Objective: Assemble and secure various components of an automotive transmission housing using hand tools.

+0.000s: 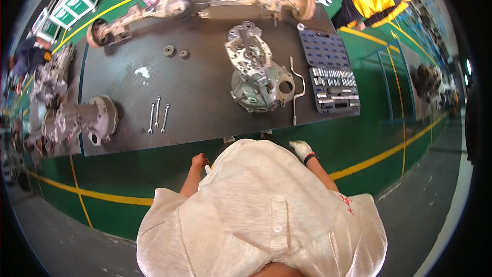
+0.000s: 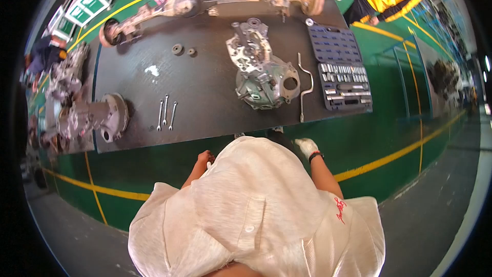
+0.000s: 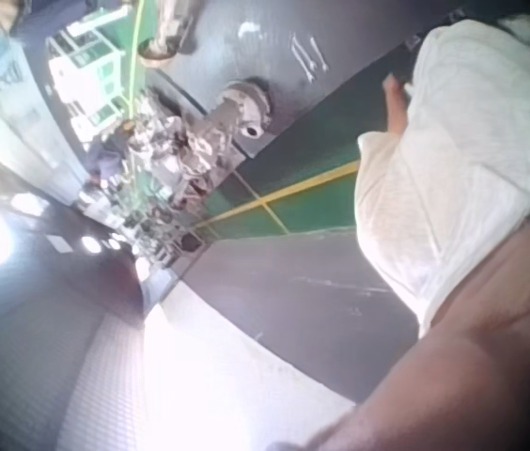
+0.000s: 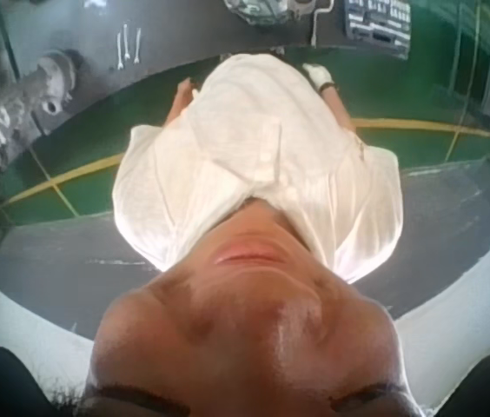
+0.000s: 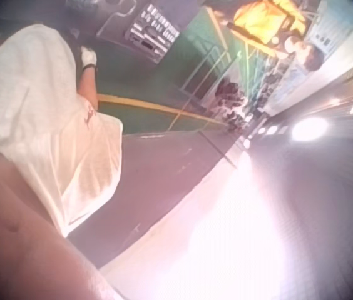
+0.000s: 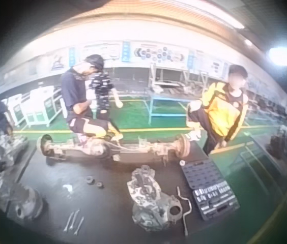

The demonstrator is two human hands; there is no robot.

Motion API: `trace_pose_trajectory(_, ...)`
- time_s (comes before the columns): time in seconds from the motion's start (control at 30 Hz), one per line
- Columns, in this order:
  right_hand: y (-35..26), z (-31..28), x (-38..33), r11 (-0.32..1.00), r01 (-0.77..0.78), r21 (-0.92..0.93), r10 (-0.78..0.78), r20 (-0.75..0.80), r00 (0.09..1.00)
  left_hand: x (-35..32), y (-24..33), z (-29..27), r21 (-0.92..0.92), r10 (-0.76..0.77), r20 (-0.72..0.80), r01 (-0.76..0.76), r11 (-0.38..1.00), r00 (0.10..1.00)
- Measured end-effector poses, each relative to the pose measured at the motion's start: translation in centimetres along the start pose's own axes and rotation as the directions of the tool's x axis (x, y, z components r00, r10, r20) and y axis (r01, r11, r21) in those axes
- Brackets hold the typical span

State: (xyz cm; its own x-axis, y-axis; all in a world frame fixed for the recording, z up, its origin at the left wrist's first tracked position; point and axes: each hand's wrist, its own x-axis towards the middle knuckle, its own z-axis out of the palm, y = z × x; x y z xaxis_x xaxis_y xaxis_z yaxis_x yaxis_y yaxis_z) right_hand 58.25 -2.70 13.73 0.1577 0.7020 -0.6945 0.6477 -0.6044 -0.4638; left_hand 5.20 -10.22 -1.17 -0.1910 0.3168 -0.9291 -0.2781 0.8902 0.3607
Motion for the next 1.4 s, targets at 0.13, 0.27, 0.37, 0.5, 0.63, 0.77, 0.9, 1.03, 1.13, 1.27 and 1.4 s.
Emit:
trace_pose_trajectory(0.13, 4.1, -0.4, 2.8, 0.652, -0.101, 0.752, 0.015, 0.12, 0.993, -0.2, 0.5, 1.9, 0.028, 0.063, 0.008, -0.063, 0.998, 0.998)
trace_pose_trajectory(0.27, -2.1, -2.8, 0.7, 0.688, -0.067, 0.723, 0.167, -0.068, 0.984, -1.9, 3.0, 2.2, 0.266, 0.065, -0.041, -0.052, 0.963, 0.997)
trace_pose_trajectory(0.37, -3.6, -5.3, 1.0, 0.777, -0.029, 0.629, 0.144, -0.132, 0.981, -1.8, 5.0, 2.6, 0.128, 0.006, -0.023, -0.003, 0.992, 1.0)
trace_pose_trajectory(0.5, -6.0, -8.2, 4.7, 0.901, 0.126, 0.414, -0.006, -0.278, 0.961, -3.6, 8.1, 5.8, 0.112, -0.021, -0.084, 0.03, 0.993, 0.996)
trace_pose_trajectory(0.63, -11.7, -11.1, 10.0, 0.926, 0.305, 0.223, -0.21, -0.369, 0.906, -7.9, 10.5, 9.8, 0.15, 0.069, -0.125, -0.05, 0.987, 0.99)
trace_pose_trajectory(0.77, -23.6, -14.9, 16.7, 0.778, 0.619, 0.104, -0.503, -0.487, 0.714, -13.1, 9.7, 12.5, 0.19, 0.271, -0.102, -0.248, 0.95, 0.957)
trace_pose_trajectory(0.9, -36.9, -16.7, 22.0, 0.582, 0.808, -0.087, -0.795, -0.272, 0.543, -17.8, 2.4, 16.0, -0.065, 0.224, -0.218, -0.243, 0.968, 0.95)
trace_pose_trajectory(1.03, -47.5, -15.4, 29.3, 0.442, 0.766, -0.466, -0.846, 0.067, 0.529, -20.5, -12.6, 16.5, 0.571, 0.481, -0.132, -0.331, 0.752, 0.867)
trace_pose_trajectory(1.13, -52.0, -12.5, 32.7, 0.415, 0.755, -0.507, -0.676, 0.383, 0.629, -22.8, -22.7, 20.7, 0.789, 0.539, -0.071, -0.283, 0.545, 0.839)
trace_pose_trajectory(1.27, -51.7, -9.8, 36.2, 0.444, 0.68, -0.584, -0.718, 0.222, 0.66, -26.8, -27.6, 25.0, 0.581, 0.268, -0.364, -0.008, 0.814, 0.892)
trace_pose_trajectory(1.4, -50.8, -10.9, 34.3, 0.412, 0.701, -0.582, -0.72, 0.263, 0.642, -26.7, -26.2, 26.4, 0.664, 0.415, -0.345, -0.094, 0.742, 0.842)
